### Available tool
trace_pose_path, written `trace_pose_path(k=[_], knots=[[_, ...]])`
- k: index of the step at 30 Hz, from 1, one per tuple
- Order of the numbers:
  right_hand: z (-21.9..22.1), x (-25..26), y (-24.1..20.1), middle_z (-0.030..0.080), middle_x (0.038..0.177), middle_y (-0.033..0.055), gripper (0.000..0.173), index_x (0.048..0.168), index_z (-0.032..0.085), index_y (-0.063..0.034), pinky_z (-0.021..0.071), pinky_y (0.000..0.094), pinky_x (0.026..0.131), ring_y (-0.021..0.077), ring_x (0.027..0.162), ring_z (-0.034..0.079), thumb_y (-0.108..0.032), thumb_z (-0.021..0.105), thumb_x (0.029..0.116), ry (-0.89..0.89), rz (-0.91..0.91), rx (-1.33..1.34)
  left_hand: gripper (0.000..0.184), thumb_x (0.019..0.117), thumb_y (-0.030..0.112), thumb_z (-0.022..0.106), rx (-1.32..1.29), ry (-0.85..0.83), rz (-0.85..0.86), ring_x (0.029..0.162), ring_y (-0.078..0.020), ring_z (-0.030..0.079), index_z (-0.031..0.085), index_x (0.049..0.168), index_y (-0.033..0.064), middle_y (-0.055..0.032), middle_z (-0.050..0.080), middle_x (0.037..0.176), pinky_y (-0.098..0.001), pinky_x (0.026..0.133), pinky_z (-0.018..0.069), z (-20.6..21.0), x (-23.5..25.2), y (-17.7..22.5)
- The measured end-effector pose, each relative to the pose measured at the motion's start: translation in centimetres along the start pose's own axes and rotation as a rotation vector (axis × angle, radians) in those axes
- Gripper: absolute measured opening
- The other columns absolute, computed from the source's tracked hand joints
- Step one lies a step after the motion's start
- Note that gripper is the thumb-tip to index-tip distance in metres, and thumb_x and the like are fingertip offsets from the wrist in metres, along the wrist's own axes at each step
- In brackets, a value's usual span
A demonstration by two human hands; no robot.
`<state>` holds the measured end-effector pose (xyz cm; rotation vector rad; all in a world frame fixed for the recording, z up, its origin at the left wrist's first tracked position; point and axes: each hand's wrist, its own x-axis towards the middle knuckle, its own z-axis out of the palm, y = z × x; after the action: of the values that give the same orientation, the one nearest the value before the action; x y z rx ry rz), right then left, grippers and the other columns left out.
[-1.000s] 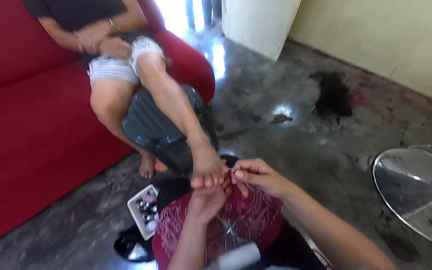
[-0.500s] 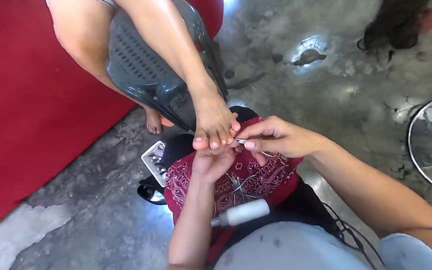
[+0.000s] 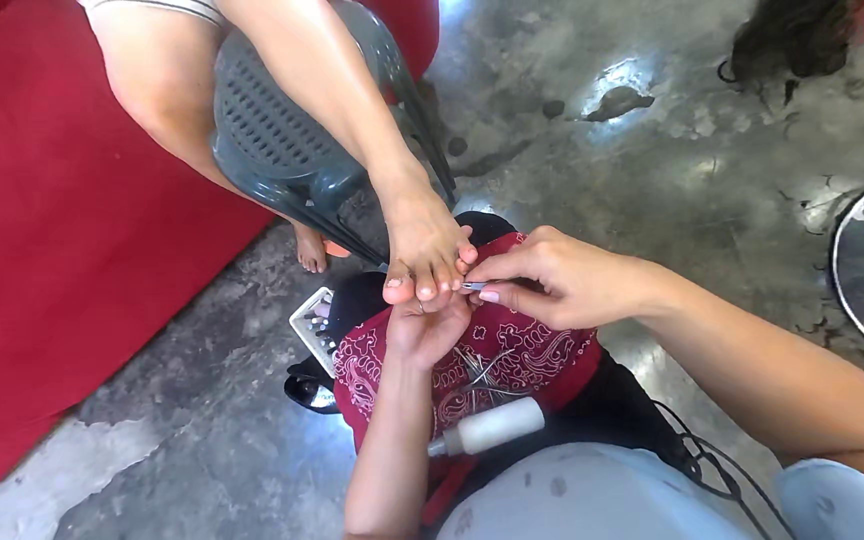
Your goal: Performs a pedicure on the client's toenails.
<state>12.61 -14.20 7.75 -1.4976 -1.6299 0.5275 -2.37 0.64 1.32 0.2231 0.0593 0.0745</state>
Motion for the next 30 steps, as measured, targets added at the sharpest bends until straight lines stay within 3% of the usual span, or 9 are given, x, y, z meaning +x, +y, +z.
trace_pose_path(k=[5,7,10,14,18,21,23,27,30], knots=[[1.1,-0.6,-0.7,0.068,0.072,0.0019,0.028,0.108,0.076,-0.0043,0.0515,0.033,0.059,0.0135,0.063,0.063,-0.013,0.053,0.0939,0.064,-0.132,-0.355,0.046,0.0844,0.02,0.078,-0.062,0.001,-0.015,0.101,-0.0188,0.066,0.062,0.125,0.0049,-0.0063,0.067,0.108,-0.0353,0.093,0.0552,0.2,0.0,0.0],[1.1,-0.8,-0.6,0.069,0.073,0.0011,0.028,0.109,0.076,-0.004,0.0507,0.0294,0.059,0.0102,0.063,0.062,-0.013,0.053,0.0954,0.075,-0.109,-0.285,0.044,0.0839,0.017,0.078,-0.064,0.005,-0.015,0.101,-0.0194,0.067,0.063,0.123,0.0052,-0.0065,0.068,0.107,-0.0366,0.094,0.055,0.3,0.0,0.0],[0.7,-1.1,0.2,0.065,0.069,-0.0029,0.024,0.111,0.074,-0.0008,0.0483,0.0148,0.052,-0.002,0.056,0.055,-0.012,0.055,0.1019,0.05,0.026,0.117,0.04,0.0845,0.017,0.077,-0.024,0.012,-0.006,0.099,-0.0204,0.066,0.064,0.121,0.0053,-0.0069,0.067,0.105,-0.0383,0.092,0.0553,0.3,0.0,-0.1],[0.4,-1.0,1.1,0.067,0.069,0.0002,0.024,0.114,0.071,0.0045,0.054,0.0167,0.055,0.0024,0.057,0.061,-0.008,0.053,0.1043,-0.023,0.106,0.483,0.041,0.0848,0.018,0.077,0.018,0.01,-0.008,0.099,-0.0212,0.067,0.064,0.122,0.0064,-0.0068,0.068,0.105,-0.0405,0.093,0.055,0.2,0.0,0.0],[0.2,-0.6,0.9,0.068,0.072,-0.002,0.022,0.109,0.073,0.0015,0.0527,0.015,0.057,-0.0011,0.061,0.061,-0.01,0.056,0.1026,-0.039,0.079,0.305,0.043,0.0841,0.019,0.078,0.029,-0.004,-0.011,0.098,-0.0197,0.066,0.064,0.122,0.0066,-0.006,0.067,0.104,-0.0386,0.092,0.0551,0.1,0.1,0.0],[0.6,-0.8,0.1,0.064,0.068,-0.0052,0.021,0.094,0.077,-0.0056,0.0452,0.0166,0.052,-0.0027,0.058,0.055,-0.017,0.059,0.096,-0.015,-0.005,0.096,0.038,0.0839,0.013,0.077,0.005,-0.016,-0.014,0.095,-0.0183,0.066,0.064,0.119,0.0064,-0.0045,0.067,0.1,-0.0362,0.089,0.0556,0.4,0.1,-0.1],[0.8,-0.5,-0.1,0.058,0.064,-0.0039,0.024,0.093,0.07,0.001,0.0433,0.0128,0.048,-0.0031,0.052,0.051,-0.012,0.052,0.1029,0.077,-0.039,0.494,0.032,0.0834,0.009,0.077,0.013,-0.025,0.0,0.097,-0.0192,0.068,0.067,0.114,0.0065,-0.0051,0.068,0.1,-0.0379,0.093,0.0557,0.5,0.1,-0.2],[3.2,1.4,-2.2,0.052,0.061,-0.0025,0.025,0.104,0.057,-0.0104,0.044,0.018,0.047,0.0029,0.049,0.05,-0.03,0.043,0.1103,0.375,0.02,1.338,0.012,0.0823,0.009,0.078,0.044,-0.017,-0.001,0.092,-0.0173,0.07,0.072,0.093,0.0107,-0.0046,0.072,0.094,-0.0374,0.089,0.0569,0.3,-0.1,-0.3],[3.9,2.9,-3.1,0.059,0.072,-0.0038,0.023,0.115,0.055,-0.0123,0.0491,0.0181,0.055,0.0032,0.058,0.055,-0.022,0.034,0.1125,0.725,0.124,1.121,0.014,0.0801,0.011,0.08,0.05,0.054,-0.007,0.092,-0.0185,0.069,0.073,0.092,0.0112,-0.0051,0.071,0.093,-0.0383,0.089,0.0563,0.1,-0.2,-0.4]])
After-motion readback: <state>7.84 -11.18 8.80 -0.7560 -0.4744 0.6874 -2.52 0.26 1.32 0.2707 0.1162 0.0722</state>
